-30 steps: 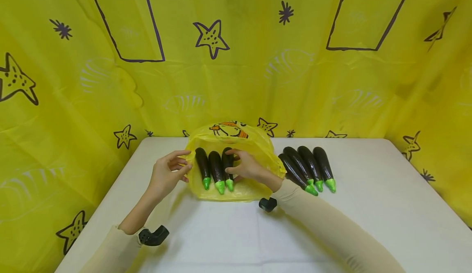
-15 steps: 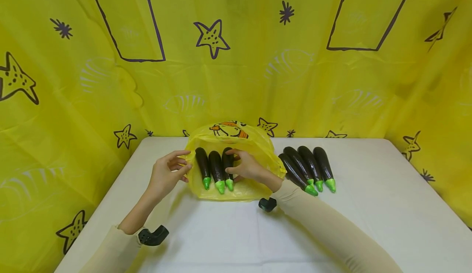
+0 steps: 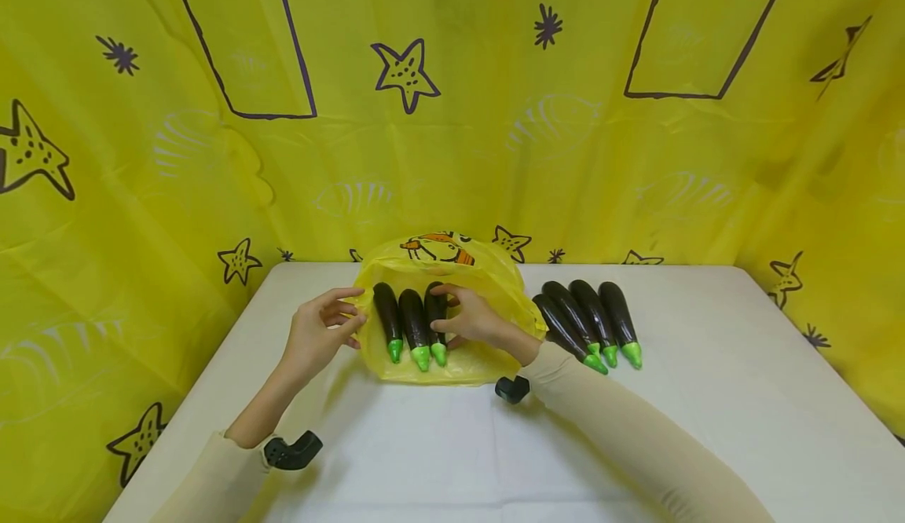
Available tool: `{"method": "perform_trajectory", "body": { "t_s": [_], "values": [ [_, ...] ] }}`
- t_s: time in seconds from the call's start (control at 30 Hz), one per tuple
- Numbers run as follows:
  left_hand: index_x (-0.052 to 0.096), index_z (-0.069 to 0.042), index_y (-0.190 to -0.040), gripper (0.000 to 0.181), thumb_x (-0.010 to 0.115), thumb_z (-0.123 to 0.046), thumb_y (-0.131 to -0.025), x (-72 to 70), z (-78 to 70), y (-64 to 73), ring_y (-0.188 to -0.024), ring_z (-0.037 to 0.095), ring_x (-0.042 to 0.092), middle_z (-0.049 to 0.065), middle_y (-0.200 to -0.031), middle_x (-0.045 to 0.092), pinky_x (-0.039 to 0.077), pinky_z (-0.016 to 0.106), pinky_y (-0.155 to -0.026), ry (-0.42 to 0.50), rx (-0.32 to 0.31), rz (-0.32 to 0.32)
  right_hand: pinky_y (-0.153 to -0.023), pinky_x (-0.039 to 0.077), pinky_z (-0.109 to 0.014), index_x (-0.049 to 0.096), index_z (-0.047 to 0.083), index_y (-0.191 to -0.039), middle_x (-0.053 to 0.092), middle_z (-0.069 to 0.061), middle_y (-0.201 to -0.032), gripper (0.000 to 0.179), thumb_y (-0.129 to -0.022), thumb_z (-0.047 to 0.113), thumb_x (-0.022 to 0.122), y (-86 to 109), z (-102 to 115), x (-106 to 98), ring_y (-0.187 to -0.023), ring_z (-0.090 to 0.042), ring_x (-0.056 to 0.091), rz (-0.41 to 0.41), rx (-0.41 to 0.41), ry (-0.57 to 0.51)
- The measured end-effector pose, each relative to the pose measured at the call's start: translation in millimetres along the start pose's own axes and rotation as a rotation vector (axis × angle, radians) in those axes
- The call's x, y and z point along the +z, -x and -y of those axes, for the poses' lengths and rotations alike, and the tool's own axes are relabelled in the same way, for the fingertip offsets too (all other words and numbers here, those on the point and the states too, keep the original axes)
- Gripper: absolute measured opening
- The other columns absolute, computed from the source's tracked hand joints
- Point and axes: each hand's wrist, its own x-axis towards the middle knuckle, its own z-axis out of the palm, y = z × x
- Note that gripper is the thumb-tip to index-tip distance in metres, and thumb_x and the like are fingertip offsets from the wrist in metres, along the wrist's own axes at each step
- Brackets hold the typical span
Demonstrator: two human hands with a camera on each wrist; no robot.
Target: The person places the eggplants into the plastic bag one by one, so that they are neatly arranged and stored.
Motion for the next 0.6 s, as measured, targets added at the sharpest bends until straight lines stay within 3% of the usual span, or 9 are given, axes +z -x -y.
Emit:
{"method": "perform_trajectory", "body": {
  "t_s": [0.13, 0.4, 0.6],
  "values": [
    [0.065, 0.000, -0.132, 0.043, 0.074, 0.007, -0.090, -0.5, -0.6, -0.3, -0.074, 0.021, 0.072, 0.021, -0.096, 0.070, 0.064, 0.054, -0.064, 0.003, -0.001, 0.001, -0.064, 0.066, -0.038, 0.049, 0.013, -0.150, 0.039, -0.031, -0.151, 0.063, -0.094, 0.008, 0.076, 2.5, 4.1, -3.7, -0.067, -0.033, 0.073, 0.006, -0.008, 0.033],
    [0.065, 0.000, -0.132, 0.042, 0.073, 0.006, -0.091, -1.5, 0.3, 0.0, -0.074, 0.020, 0.072, 0.021, -0.096, 0.070, 0.064, 0.054, -0.064, -0.004, -0.003, 0.002, -0.061, 0.065, -0.039, 0.046, 0.014, -0.154, 0.039, -0.029, -0.154, 0.070, -0.092, 0.013, 0.079, 15.1, 13.4, -14.3, -0.078, -0.030, 0.070, 0.070, -0.023, 0.205],
    [0.065, 0.000, -0.132, 0.042, 0.074, 0.005, -0.091, -2.5, 1.6, -0.8, -0.075, 0.021, 0.073, 0.021, -0.096, 0.070, 0.064, 0.051, -0.063, -0.025, 0.002, 0.001, -0.064, 0.064, -0.041, 0.043, 0.014, -0.155, 0.038, -0.029, -0.154, 0.071, -0.093, 0.013, 0.077, 29.5, 22.3, -22.0, -0.067, -0.036, 0.066, 0.146, -0.078, 0.283]
  ]
}}
